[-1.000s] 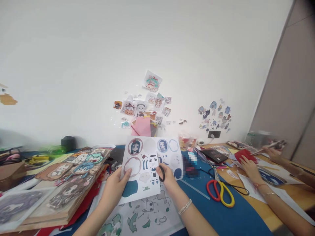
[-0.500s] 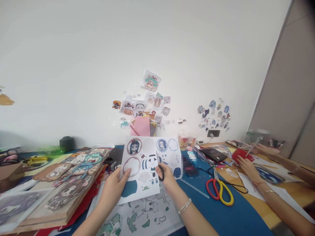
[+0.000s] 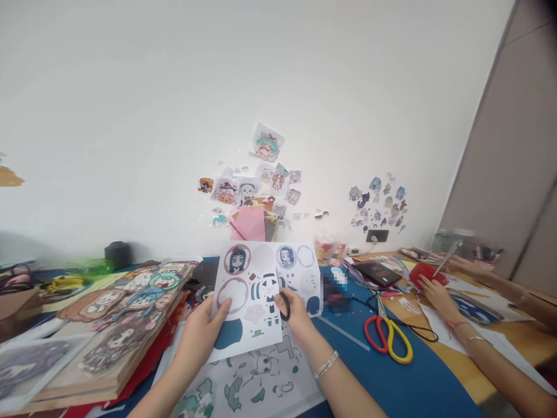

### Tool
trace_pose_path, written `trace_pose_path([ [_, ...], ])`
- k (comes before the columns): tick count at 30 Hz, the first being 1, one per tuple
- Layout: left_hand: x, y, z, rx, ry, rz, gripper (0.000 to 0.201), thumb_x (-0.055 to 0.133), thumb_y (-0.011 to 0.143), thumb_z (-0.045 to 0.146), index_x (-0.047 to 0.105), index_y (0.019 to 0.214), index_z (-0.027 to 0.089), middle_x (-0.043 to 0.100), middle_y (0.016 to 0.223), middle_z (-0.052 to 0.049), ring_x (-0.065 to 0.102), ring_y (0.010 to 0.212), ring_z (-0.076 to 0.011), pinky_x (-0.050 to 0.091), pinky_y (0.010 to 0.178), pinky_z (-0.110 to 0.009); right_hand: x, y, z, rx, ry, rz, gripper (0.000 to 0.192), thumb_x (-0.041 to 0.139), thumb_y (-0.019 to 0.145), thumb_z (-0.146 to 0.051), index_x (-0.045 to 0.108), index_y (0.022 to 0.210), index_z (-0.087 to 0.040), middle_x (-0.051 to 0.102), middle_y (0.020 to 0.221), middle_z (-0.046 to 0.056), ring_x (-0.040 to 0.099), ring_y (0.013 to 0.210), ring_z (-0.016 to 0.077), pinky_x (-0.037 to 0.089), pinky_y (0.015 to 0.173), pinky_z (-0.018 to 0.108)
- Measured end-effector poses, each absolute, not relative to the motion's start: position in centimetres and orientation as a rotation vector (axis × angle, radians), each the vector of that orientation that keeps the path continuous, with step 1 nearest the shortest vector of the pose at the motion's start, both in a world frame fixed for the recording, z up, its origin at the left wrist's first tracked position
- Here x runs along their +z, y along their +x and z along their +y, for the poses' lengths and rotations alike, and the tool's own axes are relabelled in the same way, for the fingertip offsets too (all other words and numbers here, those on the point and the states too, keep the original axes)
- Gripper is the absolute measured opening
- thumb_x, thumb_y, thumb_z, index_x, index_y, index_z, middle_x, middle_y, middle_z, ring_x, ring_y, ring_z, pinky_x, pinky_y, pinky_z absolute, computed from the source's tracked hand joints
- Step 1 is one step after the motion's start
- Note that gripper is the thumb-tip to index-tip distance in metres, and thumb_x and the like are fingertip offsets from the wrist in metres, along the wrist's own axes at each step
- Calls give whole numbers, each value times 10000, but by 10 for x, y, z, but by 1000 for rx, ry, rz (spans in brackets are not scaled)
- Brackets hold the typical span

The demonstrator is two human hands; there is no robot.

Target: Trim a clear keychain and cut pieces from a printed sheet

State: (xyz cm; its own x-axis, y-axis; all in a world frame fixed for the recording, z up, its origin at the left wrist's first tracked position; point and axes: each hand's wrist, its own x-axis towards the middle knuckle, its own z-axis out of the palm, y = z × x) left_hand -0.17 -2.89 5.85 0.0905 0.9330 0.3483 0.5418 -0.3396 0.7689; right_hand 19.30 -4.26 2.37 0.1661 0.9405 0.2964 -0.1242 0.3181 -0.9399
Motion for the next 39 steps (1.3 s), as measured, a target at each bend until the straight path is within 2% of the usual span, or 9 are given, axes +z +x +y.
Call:
trace_pose_path([
  [5,59,-2,-29,1176,1935,1440,418,413,755,495,605,952,181,687,942,-66,617,829,-249,474,681,-290,23,193,-42,916,-959,-1137,543,642,601,-600,656,882,-135,667,718,65,601,638,213,445,532,271],
  [12,57,-2,-28,1212,1957,1436,390,423,752,488,616,905,186,695,900,-59,623,805,-243,478,674,-290,20,194,-39,884,-942,-1163,507,630,623,-593,657,846,-138,645,658,44,561,565,173,415,498,252],
  [21,59,-1,-28,1156,1956,1457,414,406,765,485,601,955,173,684,945,-73,617,838,-247,474,687,-291,18,195,-38,890,-959,-1153,515,634,603,-608,653,839,-151,625,616,29,549,535,178,410,488,269],
  [29,58,-2,-28,1171,1967,1453,409,406,759,495,599,934,180,687,927,-66,619,827,-243,473,673,-283,22,193,-41,882,-940,-1162,500,631,611,-602,650,835,-155,654,684,53,606,649,230,445,518,282],
  [35,59,-1,-29,1118,1959,1489,417,387,759,509,582,931,183,677,940,-68,613,835,-239,462,653,-268,17,196,-37,863,-924,-1232,447,608,671,-561,635,859,-157,659,718,48,608,699,223,469,596,295],
  [39,59,-2,-28,1146,2000,1513,383,402,742,513,586,849,195,684,840,-49,618,783,-226,454,631,-255,11,196,-31,858,-933,-1248,420,613,686,-529,628,858,-146,659,742,54,614,739,228,468,619,291],
])
